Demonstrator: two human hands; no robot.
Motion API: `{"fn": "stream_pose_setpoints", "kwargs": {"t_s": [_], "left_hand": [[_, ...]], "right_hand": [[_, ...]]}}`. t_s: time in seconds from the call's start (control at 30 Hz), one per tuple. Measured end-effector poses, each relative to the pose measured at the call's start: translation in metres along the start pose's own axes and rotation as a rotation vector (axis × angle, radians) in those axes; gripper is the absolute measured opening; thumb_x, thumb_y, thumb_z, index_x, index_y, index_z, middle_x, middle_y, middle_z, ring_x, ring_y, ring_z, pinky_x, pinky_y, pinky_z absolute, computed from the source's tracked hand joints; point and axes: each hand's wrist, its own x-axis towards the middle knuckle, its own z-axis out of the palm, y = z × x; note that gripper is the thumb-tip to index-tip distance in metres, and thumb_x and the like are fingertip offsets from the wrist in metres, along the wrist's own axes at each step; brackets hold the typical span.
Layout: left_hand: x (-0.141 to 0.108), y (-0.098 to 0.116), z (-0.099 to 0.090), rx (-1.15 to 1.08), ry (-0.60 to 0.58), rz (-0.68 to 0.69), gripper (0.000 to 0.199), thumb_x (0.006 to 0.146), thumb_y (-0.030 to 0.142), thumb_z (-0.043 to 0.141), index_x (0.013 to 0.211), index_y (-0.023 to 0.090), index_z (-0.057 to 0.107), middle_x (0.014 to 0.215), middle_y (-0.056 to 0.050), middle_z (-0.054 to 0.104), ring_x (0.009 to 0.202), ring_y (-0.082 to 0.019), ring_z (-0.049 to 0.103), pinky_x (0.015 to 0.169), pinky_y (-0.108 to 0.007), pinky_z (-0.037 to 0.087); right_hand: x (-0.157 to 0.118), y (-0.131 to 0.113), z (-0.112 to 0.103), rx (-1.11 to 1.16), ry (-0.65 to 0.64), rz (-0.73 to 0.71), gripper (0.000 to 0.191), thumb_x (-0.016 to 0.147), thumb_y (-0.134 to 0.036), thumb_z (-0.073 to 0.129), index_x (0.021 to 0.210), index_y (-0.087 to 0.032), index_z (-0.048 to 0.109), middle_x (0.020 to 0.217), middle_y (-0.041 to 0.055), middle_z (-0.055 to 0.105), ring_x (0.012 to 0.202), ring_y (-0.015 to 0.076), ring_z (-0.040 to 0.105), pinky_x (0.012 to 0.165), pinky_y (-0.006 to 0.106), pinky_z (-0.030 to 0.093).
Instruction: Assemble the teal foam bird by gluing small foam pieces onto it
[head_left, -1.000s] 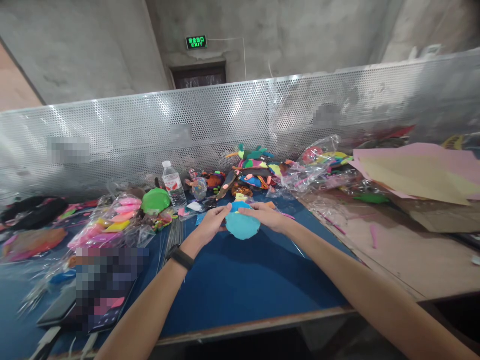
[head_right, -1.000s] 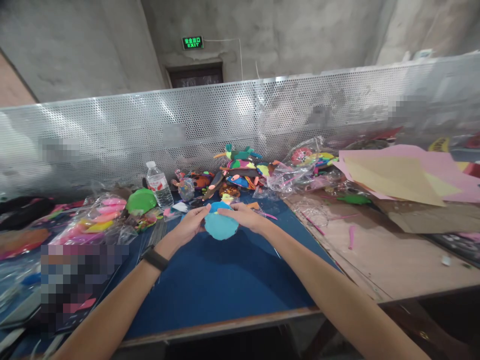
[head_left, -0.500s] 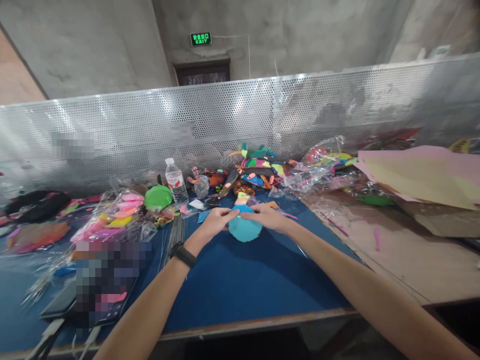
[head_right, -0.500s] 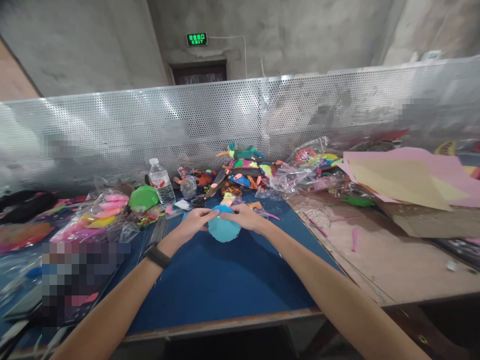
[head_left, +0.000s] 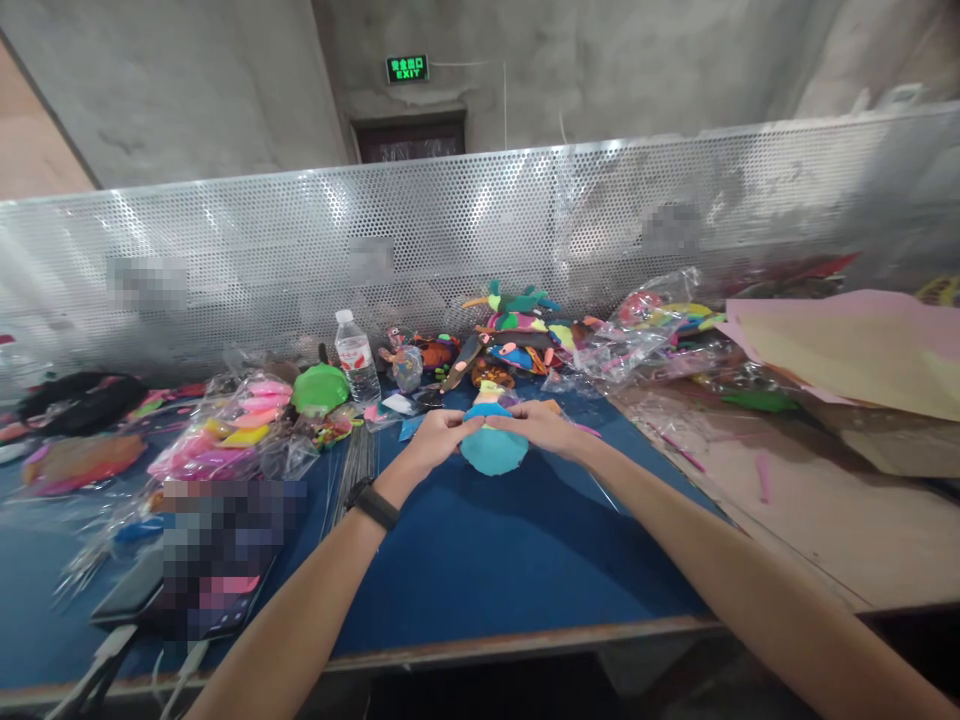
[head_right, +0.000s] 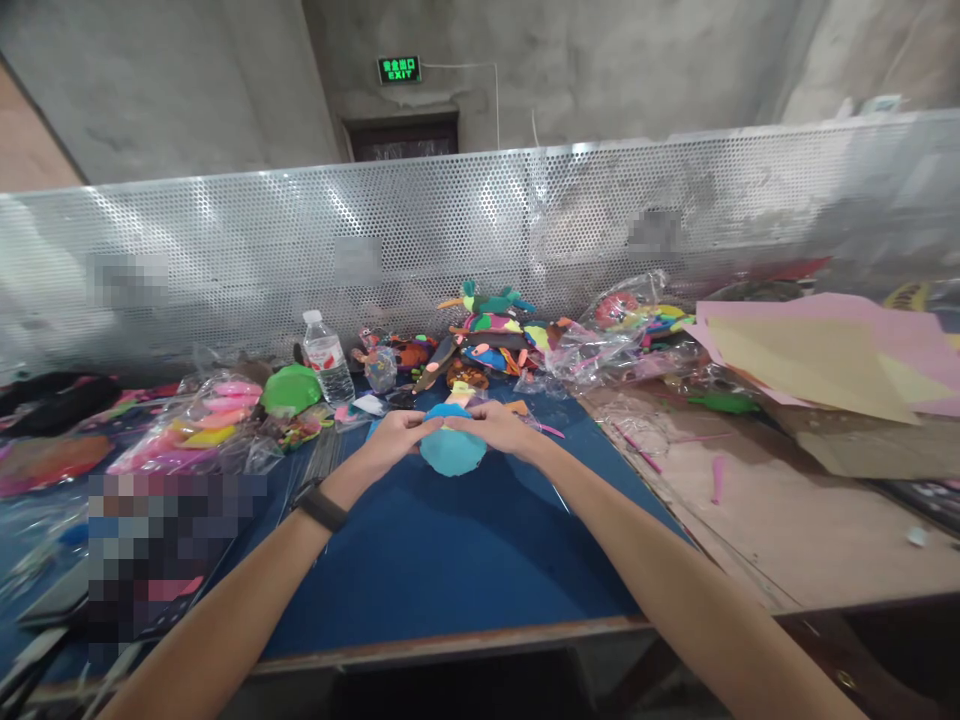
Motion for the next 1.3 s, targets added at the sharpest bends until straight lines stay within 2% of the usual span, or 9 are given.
{"fn": "stream_pose_setpoints", "kwargs": {"t_s": [0.27,0.47,0.57,0.7,0.77,0.93,1.03,1.17,1.3], "left_hand": [[-0.001,0.0,0.001,-0.088,-0.038,-0.024,0.04,0.074,0.052,0.068,0.084,0.013,0.069,0.077,-0.006,0.067,0.067,-0.015,0.06,0.063,-0.028,0.05],[0.0,0.0,0.001,-0.061,-0.01,-0.001,0.04,0.075,0.052,0.068,0.088,0.014,0.069,0.077,-0.005,0.066,0.068,-0.016,0.062,0.062,-0.028,0.051],[0.0,0.0,0.001,-0.064,-0.009,-0.002,0.04,0.075,0.051,0.068,0.091,0.014,0.068,0.08,-0.005,0.067,0.071,-0.016,0.063,0.063,-0.027,0.051],[-0.001,0.001,0.003,-0.022,-0.071,-0.018,0.044,0.075,0.053,0.068,0.099,0.016,0.067,0.081,-0.004,0.067,0.067,-0.014,0.062,0.058,-0.025,0.05],[-0.002,0.001,0.003,0.0,-0.057,-0.009,0.045,0.075,0.054,0.067,0.096,0.015,0.067,0.076,-0.004,0.066,0.063,-0.014,0.06,0.054,-0.023,0.048],[-0.001,0.003,0.003,-0.064,0.024,-0.007,0.046,0.074,0.054,0.068,0.096,0.014,0.066,0.079,-0.005,0.066,0.066,-0.015,0.061,0.057,-0.026,0.051],[-0.001,0.004,0.003,-0.08,0.023,-0.027,0.047,0.076,0.055,0.066,0.099,0.014,0.066,0.082,-0.006,0.066,0.067,-0.015,0.061,0.058,-0.027,0.052],[-0.001,0.005,0.004,0.015,0.053,0.007,0.049,0.079,0.06,0.06,0.095,0.014,0.067,0.07,-0.003,0.061,0.056,-0.011,0.054,0.05,-0.023,0.045],[-0.002,0.007,0.004,0.055,0.073,0.053,0.047,0.078,0.059,0.061,0.087,0.013,0.068,0.064,-0.001,0.057,0.053,-0.01,0.05,0.046,-0.02,0.04]], "right_hand": [[-0.008,-0.016,-0.003,-0.155,0.095,-0.014,0.053,0.069,-0.065,0.065,0.052,-0.016,0.053,0.05,-0.0038,0.039,0.05,0.008,0.032,0.047,0.023,0.026],[-0.009,-0.016,-0.003,-0.088,0.041,0.029,0.05,0.069,-0.065,0.066,0.069,-0.015,0.064,0.057,-0.0004,0.051,0.053,0.01,0.04,0.048,0.024,0.03],[-0.006,-0.014,-0.003,-0.133,0.1,0.0,0.051,0.068,-0.065,0.066,0.062,-0.015,0.061,0.056,-0.0004,0.05,0.053,0.0101,0.04,0.048,0.023,0.029],[-0.004,-0.011,-0.004,-0.108,-0.002,-0.053,0.051,0.071,-0.065,0.064,0.063,-0.014,0.061,0.057,-0.0004,0.051,0.053,0.0095,0.041,0.049,0.023,0.031],[-0.004,-0.009,-0.003,-0.062,-0.037,-0.051,0.05,0.071,-0.064,0.065,0.066,-0.014,0.063,0.059,-0.0002,0.052,0.053,0.0095,0.042,0.048,0.023,0.032],[-0.002,-0.007,-0.004,0.025,0.042,-0.006,0.046,0.069,-0.06,0.069,0.073,-0.015,0.066,0.06,-0.0004,0.053,0.056,0.0116,0.048,0.051,0.024,0.041],[-0.002,-0.008,-0.005,0.027,0.04,-0.051,0.043,0.072,-0.059,0.067,0.07,-0.016,0.064,0.059,-0.0008,0.052,0.057,0.0116,0.049,0.052,0.024,0.042],[-0.003,-0.01,-0.004,-0.003,0.011,-0.071,0.042,0.073,-0.057,0.067,0.064,-0.016,0.059,0.058,-0.0023,0.048,0.055,0.0104,0.047,0.05,0.022,0.041],[-0.005,-0.013,-0.003,0.039,0.001,-0.046,0.041,0.074,-0.058,0.065,0.083,-0.017,0.067,0.067,-0.0001,0.056,0.058,0.0113,0.051,0.05,0.022,0.042]]}}
